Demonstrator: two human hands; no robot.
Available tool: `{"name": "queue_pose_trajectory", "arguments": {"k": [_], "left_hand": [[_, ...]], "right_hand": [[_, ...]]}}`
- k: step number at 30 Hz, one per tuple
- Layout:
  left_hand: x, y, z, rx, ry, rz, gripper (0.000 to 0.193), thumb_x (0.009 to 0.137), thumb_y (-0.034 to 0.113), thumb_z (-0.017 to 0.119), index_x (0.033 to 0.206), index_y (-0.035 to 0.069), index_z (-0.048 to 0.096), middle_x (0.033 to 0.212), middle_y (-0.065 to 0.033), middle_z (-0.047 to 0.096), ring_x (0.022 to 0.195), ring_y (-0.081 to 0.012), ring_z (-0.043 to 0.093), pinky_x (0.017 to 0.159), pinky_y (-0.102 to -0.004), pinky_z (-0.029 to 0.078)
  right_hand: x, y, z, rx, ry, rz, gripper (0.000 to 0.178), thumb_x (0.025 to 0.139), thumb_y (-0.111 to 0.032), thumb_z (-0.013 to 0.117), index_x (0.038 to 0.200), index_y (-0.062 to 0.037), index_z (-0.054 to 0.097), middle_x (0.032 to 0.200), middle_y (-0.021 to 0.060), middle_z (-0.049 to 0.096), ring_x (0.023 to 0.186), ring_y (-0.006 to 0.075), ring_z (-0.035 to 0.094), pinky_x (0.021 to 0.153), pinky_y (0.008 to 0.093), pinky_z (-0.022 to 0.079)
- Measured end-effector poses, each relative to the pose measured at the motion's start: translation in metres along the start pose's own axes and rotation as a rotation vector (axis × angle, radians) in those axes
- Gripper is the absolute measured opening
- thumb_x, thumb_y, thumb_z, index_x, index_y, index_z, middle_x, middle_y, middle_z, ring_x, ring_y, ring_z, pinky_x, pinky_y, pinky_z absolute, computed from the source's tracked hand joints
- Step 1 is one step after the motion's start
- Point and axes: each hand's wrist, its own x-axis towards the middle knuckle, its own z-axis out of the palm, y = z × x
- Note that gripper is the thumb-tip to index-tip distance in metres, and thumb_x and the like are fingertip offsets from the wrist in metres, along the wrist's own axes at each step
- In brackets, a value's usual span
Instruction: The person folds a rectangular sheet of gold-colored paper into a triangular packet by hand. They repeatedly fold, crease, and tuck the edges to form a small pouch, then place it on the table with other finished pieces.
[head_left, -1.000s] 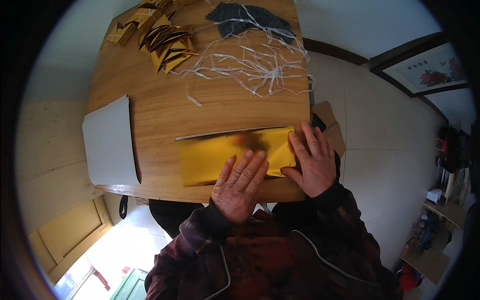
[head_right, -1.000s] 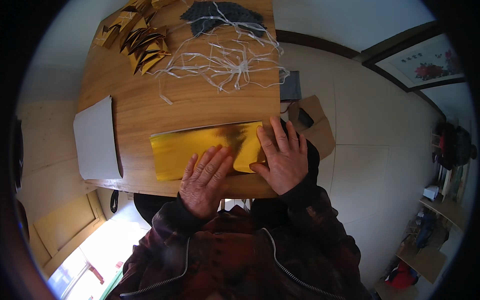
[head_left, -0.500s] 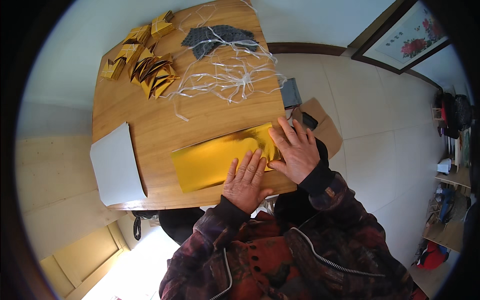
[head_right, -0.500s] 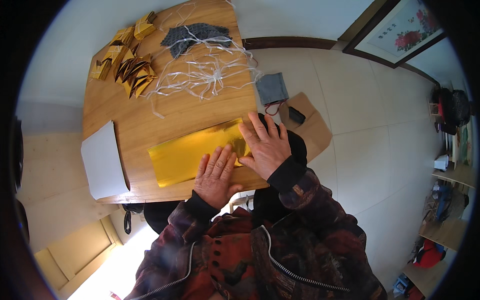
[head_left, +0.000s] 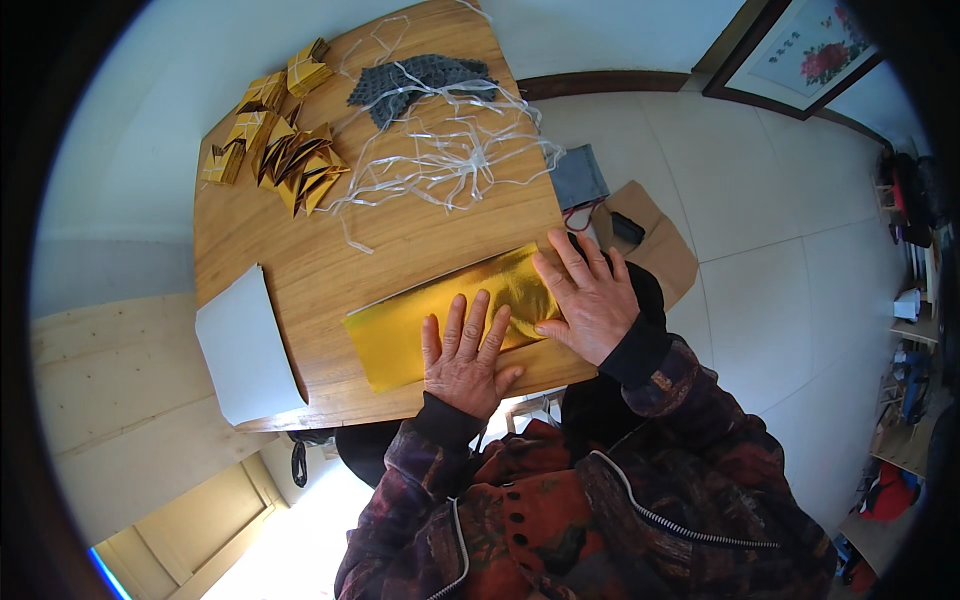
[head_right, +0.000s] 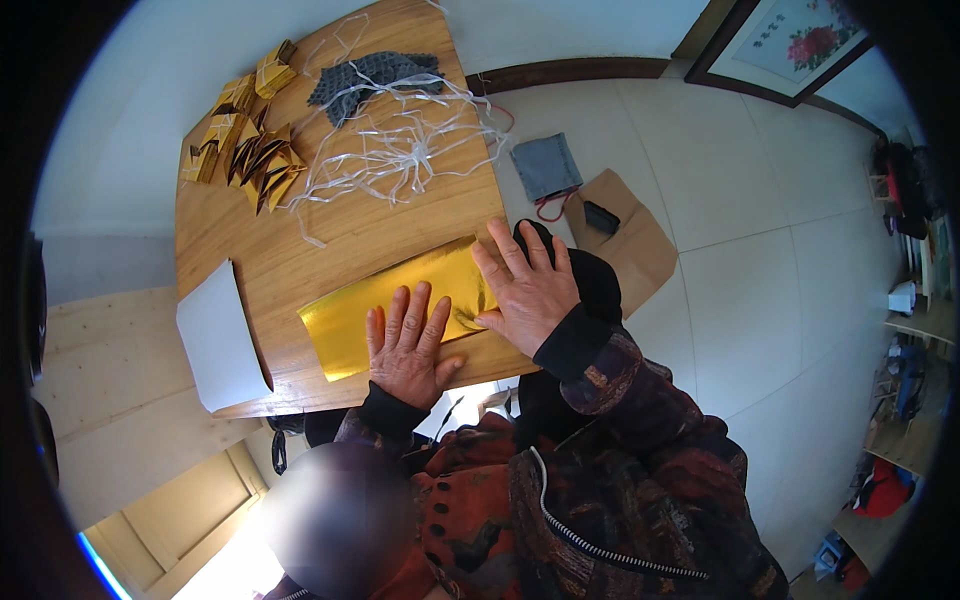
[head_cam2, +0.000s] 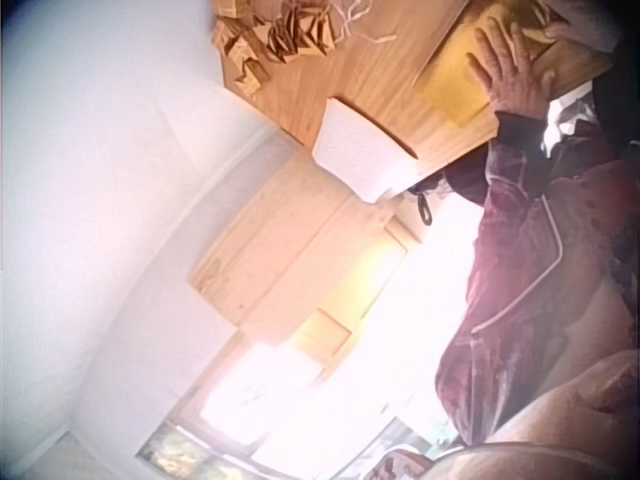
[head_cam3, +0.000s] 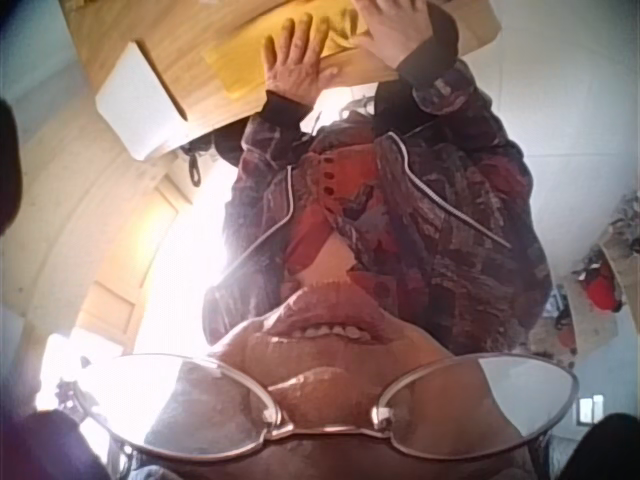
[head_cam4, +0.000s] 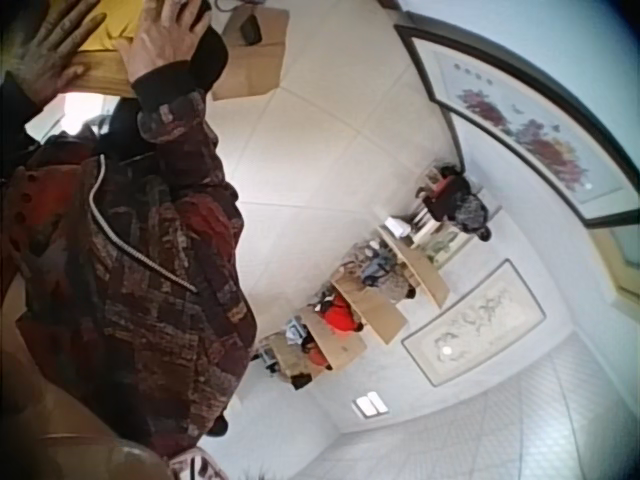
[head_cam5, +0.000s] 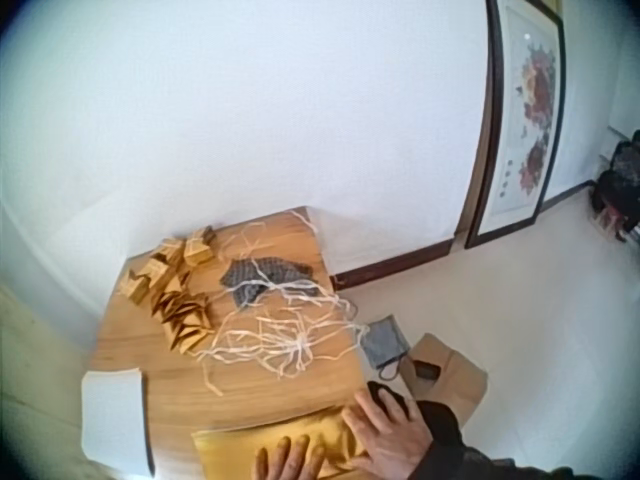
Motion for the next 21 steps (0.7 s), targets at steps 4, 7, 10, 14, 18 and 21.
{"name": "queue_pose_trajectory", "arguments": {"k": [4,7,10,14,18,21], "left_hand": [[0.001,0.001,-0.001,-0.050,0.005,-0.017,0.077,0.082,0.052,0.061,0.149,0.021,0.037,0.159,-0.0074,0.026,0.148,-0.0290,0.018,0.117,-0.0544,0.004],[-0.001,-0.003,-0.006,-0.047,-0.001,-0.045,0.076,0.085,0.054,0.058,0.149,0.019,0.037,0.158,-0.0094,0.026,0.147,-0.0289,0.020,0.116,-0.0543,0.005],[-0.008,-0.024,-0.013,-0.061,0.095,-0.196,0.074,0.084,0.042,0.065,0.148,0.016,0.037,0.158,-0.0103,0.027,0.145,-0.0316,0.025,0.115,-0.0564,0.011],[-0.012,-0.075,-0.023,-0.004,0.193,-0.378,0.058,0.086,0.023,0.065,0.139,0.009,0.047,0.146,-0.0120,0.044,0.140,-0.0338,0.033,0.114,-0.0546,0.017],[-0.010,-0.114,-0.030,-0.074,0.386,-0.350,0.030,0.081,0.011,0.065,0.111,0.006,0.065,0.113,-0.0126,0.061,0.115,-0.0333,0.053,0.099,-0.0456,0.037],[-0.009,-0.129,-0.033,-0.187,0.362,-0.389,0.019,0.078,0.008,0.067,0.097,0.007,0.068,0.099,-0.0106,0.062,0.100,-0.0323,0.056,0.085,-0.0416,0.042]], "right_hand": [[0.000,0.000,0.001,-0.006,0.006,-0.003,0.083,0.076,-0.045,0.076,0.144,-0.0111,0.042,0.157,0.0108,0.021,0.139,0.0386,0.028,0.109,0.0595,0.024],[-0.001,0.002,0.001,-0.005,0.003,0.004,0.083,0.076,-0.044,0.076,0.144,-0.0109,0.041,0.157,0.0107,0.021,0.140,0.0386,0.027,0.109,0.0594,0.025],[0.000,0.001,0.002,0.008,0.003,-0.002,0.083,0.076,-0.043,0.076,0.145,-0.0123,0.041,0.157,0.0103,0.021,0.140,0.0377,0.028,0.109,0.0588,0.026],[0.001,0.001,0.003,-0.020,-0.001,0.002,0.086,0.074,-0.042,0.078,0.146,-0.0141,0.039,0.158,0.0095,0.021,0.139,0.0371,0.030,0.109,0.0580,0.027],[0.000,0.000,0.001,-0.036,0.002,-0.005,0.087,0.073,-0.040,0.080,0.146,-0.0142,0.039,0.158,0.0094,0.021,0.139,0.0350,0.031,0.109,0.0574,0.027],[0.001,-0.001,-0.001,-0.053,-0.012,-0.009,0.087,0.073,-0.039,0.080,0.146,-0.0142,0.038,0.158,0.0094,0.021,0.139,0.0337,0.031,0.109,0.0570,0.028]]}}
